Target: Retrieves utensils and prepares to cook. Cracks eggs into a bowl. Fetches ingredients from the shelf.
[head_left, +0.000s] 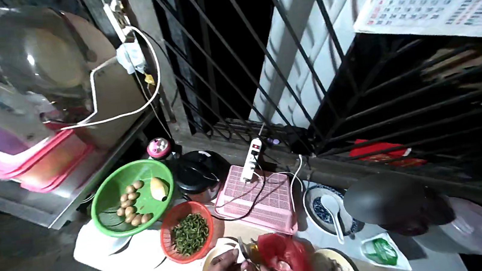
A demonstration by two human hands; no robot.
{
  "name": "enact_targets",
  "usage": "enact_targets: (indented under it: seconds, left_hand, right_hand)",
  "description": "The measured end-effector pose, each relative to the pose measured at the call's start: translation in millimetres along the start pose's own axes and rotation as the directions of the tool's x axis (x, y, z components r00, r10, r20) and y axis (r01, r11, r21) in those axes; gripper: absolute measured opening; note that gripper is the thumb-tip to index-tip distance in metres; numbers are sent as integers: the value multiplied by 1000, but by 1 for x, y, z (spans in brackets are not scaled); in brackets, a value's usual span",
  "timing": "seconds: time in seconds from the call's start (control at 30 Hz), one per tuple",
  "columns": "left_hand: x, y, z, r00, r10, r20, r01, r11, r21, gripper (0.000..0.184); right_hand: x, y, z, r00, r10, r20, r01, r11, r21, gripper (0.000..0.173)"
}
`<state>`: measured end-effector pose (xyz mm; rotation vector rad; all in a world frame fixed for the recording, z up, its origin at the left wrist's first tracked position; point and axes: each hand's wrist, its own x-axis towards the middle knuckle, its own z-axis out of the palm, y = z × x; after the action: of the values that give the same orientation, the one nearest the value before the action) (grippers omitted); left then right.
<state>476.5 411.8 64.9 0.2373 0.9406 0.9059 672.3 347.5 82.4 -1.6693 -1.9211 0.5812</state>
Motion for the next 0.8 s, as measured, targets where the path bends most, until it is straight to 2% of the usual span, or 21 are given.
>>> enact_targets:
  seconds: [0.1, 0.27, 0.3, 0.37, 0.43, 0.63, 0.8]
  left_hand:
    - [-6, 15, -14, 999, -25, -35, 23, 998, -63, 31]
    - [-12, 32, -34, 996, -86, 17, 87, 985, -147, 34]
    - [-13, 36, -35, 995, -94, 25, 96, 983, -157, 34]
    - [-15, 42, -37, 992, -119, 29, 122, 981, -152, 35]
    - [-14, 43, -41, 988, -152, 1, 151, 981, -124, 35]
    - [-15, 48, -58, 973, -229, 22, 230, 971, -67, 38]
    - [-20, 56, -55, 969, -246, -30, 245, 969, -19, 35]
  right_hand:
    - [9, -24, 13, 997, 43, 64, -39, 997, -67, 34]
    - [13, -58, 13, 984, -62, -167, 64, 998, 7, 28]
    - [12, -61, 16, 986, -50, -156, 50, 999, -8, 28]
    - [9, -60, 25, 998, 58, 31, -55, 996, -72, 36]
    - [7, -61, 34, 985, 128, 118, -123, 991, -48, 36]
    - [8, -77, 34, 978, 197, 75, -205, 971, 126, 31]
    - [17, -85, 37, 981, 193, -21, -187, 969, 160, 29]
